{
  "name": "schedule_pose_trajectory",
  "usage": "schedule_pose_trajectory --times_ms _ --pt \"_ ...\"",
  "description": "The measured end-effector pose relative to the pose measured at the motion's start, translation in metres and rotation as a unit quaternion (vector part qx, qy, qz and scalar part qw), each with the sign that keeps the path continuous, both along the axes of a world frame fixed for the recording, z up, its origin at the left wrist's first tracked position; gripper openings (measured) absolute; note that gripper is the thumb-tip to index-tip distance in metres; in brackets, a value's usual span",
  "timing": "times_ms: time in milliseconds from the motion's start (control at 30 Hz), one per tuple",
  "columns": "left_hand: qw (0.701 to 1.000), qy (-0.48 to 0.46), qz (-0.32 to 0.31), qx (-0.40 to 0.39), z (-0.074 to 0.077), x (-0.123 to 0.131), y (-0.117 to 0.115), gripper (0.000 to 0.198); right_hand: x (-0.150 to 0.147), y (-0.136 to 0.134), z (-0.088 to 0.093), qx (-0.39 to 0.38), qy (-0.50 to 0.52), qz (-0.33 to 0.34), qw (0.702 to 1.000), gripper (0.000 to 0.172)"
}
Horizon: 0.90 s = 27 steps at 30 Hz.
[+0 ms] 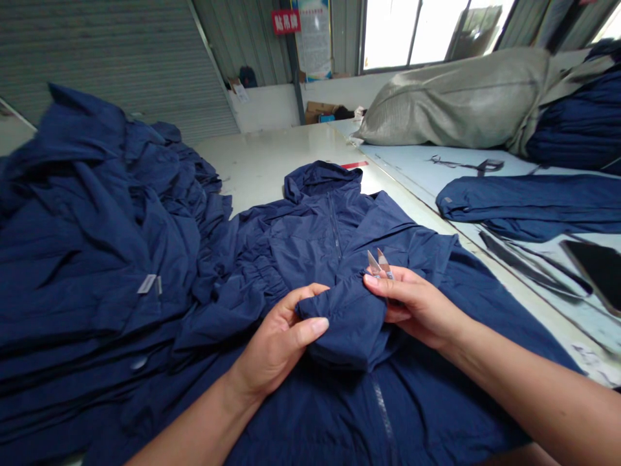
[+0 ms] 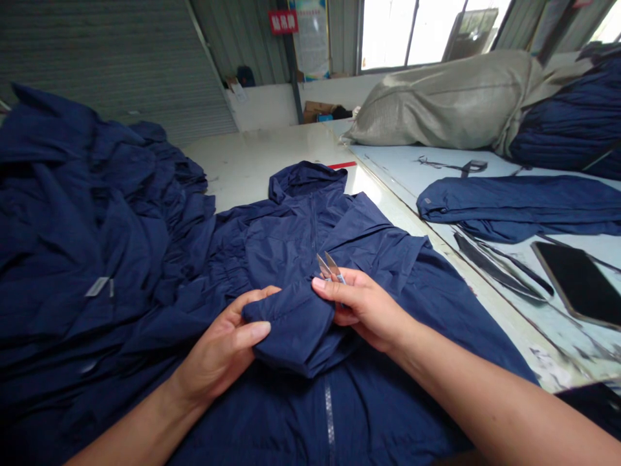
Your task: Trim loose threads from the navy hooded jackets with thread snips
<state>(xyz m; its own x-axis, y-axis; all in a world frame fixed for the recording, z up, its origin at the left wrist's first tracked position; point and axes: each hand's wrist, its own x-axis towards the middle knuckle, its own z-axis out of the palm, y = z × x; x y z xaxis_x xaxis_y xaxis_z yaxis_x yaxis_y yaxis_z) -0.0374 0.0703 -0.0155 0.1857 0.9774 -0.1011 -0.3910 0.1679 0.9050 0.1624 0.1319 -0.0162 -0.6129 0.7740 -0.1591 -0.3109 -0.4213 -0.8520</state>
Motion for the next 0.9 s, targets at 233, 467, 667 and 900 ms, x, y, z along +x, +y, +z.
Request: schedule_pose_trajectory --times_ms 233,467,667,900 --pt "0.999 -0.023 0.009 -0.033 0.004 0.003 -0.001 0.017 0.000 -0.001 -0.005 0.064 -0.062 -0.003 0.996 0.044" --pt "0.997 0.032 0.038 -0.058 0.007 0.009 -0.006 0.035 -0.003 -0.004 -0.004 0.186 -0.137 -0.027 0.973 0.038" --pt "0.985 0.144 0.076 -0.054 0.004 0.016 -0.009 0.026 -0.003 -0.009 0.000 0.208 -0.203 0.014 0.957 0.064" --pt "0.990 0.054 0.081 -0.103 0.006 0.017 -0.008 0.030 -0.003 -0.006 -0.004 0.169 -0.147 0.095 0.970 0.055"
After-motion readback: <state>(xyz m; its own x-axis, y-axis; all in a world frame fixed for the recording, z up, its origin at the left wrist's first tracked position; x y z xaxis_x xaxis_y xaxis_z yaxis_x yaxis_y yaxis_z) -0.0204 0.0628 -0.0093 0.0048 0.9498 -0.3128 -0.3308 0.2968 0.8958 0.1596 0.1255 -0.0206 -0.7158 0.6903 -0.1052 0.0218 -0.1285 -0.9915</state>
